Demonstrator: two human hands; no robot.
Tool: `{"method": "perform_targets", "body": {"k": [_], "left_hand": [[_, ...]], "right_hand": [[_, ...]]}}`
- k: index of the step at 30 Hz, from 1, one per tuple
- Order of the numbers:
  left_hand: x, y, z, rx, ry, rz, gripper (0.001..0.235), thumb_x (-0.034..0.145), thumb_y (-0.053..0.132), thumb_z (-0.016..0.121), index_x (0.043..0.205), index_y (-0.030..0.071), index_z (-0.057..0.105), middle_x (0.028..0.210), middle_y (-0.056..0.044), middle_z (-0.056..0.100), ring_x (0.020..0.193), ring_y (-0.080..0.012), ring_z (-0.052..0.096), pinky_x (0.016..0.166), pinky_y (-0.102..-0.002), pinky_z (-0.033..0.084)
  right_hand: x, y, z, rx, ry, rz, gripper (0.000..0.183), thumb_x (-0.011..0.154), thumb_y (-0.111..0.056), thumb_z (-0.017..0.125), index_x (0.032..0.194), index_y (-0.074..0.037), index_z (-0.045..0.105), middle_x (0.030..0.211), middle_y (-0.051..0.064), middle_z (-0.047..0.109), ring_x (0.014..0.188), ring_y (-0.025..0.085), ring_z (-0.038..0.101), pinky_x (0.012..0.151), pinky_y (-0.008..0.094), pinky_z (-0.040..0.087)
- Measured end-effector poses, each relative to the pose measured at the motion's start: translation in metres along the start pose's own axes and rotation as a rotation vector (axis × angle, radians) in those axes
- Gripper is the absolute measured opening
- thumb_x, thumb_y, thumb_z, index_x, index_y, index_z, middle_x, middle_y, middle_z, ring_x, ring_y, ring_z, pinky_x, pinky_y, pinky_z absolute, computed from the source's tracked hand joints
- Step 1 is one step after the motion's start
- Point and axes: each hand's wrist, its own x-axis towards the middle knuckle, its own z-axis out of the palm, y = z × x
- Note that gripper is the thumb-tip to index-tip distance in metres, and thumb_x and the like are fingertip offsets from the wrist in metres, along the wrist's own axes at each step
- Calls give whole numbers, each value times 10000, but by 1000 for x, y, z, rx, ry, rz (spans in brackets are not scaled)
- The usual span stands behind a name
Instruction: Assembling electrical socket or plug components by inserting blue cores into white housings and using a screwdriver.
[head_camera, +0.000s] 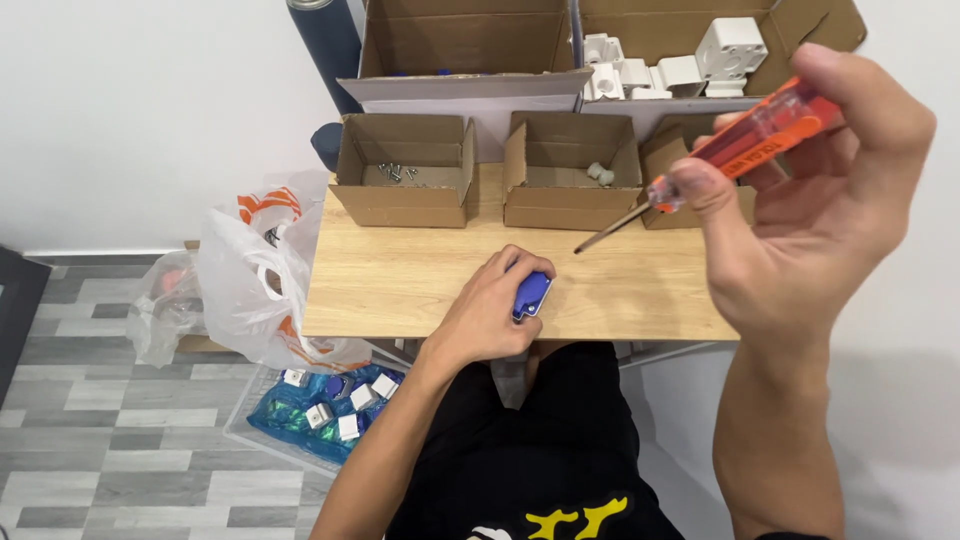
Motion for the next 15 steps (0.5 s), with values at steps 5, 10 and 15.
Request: {"method": "perform_targets", "body": {"k": [5, 10, 15], "left_hand": [[5, -11, -7, 93, -7, 28, 740, 807, 230, 715, 1486, 50, 480, 1390, -204, 576, 1239, -349, 595, 1101, -521, 491], [-26, 64, -50, -103, 344, 283, 339, 1013, 137, 674, 1336, 42, 631, 1328, -156, 650, 1270, -321, 643, 1136, -464, 520], [-76, 139, -70, -448, 244, 623, 143, 1027, 84, 546, 1059, 61, 683, 1075, -92, 730, 999, -332, 779, 996, -486, 673]], "right_hand": [[-18, 48, -11, 37, -8, 104, 577, 1222, 118, 714, 1674, -41, 392, 1524, 179, 397, 1219, 315, 602, 1008, 392, 624], [-54, 104, -14, 225, -39, 507, 650, 1160, 6, 601, 1754, -95, 357, 1284, 136, 548, 877, 168, 560, 570, 320, 594], [-101, 145, -11, 359, -120, 704, 609, 1033, -25, 682, 1625, -79, 552, 949, 74, 621, 664, 121, 635, 425, 236, 533]]}}
